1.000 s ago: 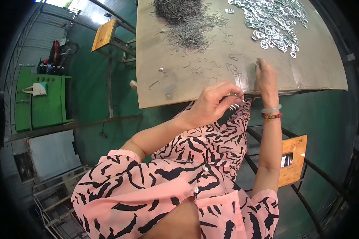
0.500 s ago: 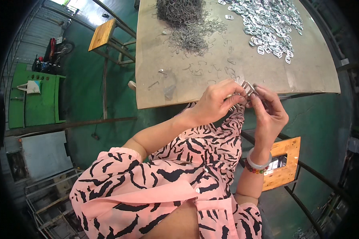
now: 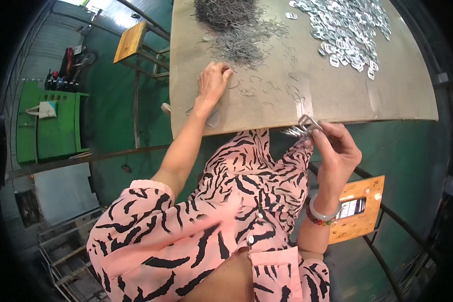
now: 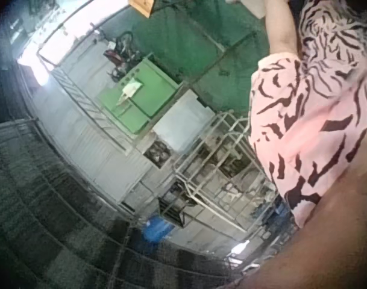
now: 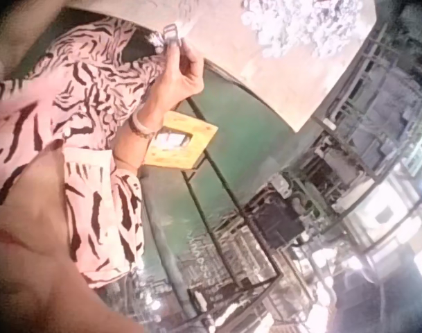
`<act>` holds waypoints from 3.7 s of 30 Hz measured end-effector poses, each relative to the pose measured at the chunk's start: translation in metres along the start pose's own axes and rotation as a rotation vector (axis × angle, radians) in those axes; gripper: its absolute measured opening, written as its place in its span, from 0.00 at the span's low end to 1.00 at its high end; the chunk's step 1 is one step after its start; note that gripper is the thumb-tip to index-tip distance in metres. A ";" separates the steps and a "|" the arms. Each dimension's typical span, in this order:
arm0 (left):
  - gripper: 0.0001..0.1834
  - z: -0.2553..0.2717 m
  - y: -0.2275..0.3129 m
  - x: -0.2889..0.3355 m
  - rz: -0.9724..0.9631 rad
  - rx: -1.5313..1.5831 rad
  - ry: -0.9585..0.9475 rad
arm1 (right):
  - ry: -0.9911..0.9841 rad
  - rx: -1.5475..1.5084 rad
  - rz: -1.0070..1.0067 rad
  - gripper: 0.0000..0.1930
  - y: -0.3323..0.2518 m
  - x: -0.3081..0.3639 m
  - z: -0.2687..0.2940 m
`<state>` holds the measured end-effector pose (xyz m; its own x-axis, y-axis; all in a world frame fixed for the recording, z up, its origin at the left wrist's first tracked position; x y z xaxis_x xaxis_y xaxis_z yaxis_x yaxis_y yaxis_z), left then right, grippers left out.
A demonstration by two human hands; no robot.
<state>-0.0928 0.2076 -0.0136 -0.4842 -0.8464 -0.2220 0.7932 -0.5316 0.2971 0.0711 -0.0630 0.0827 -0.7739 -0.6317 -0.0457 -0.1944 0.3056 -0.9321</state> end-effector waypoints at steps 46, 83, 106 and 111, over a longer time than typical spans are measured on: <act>0.08 0.093 0.147 0.035 -0.159 1.080 -0.379 | -0.064 0.155 0.013 0.08 -0.018 -0.003 0.010; 0.05 0.071 0.182 0.085 -0.488 1.118 -0.325 | -0.161 1.203 0.385 0.17 0.103 -0.238 0.081; 0.05 0.069 0.177 0.088 -0.640 0.877 0.049 | 0.069 0.206 0.055 0.10 -0.016 -0.008 0.014; 0.07 0.053 0.167 0.092 -0.664 0.885 0.009 | 0.071 0.077 0.020 0.09 -0.005 -0.004 0.012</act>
<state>-0.0247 0.0394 0.0648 -0.7096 -0.3863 -0.5893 -0.1697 -0.7181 0.6750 0.0826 -0.0703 0.0831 -0.8185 -0.5729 -0.0419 -0.1333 0.2603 -0.9563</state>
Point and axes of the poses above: each hand's wrist, its own x-axis away from the middle knuckle, its own z-axis out of the back of the hand, y = z × x, the point moved 5 cm from there along -x, towards the middle knuckle, and after that the axes turned 8 degrees about -x, right-handed, at the moved point
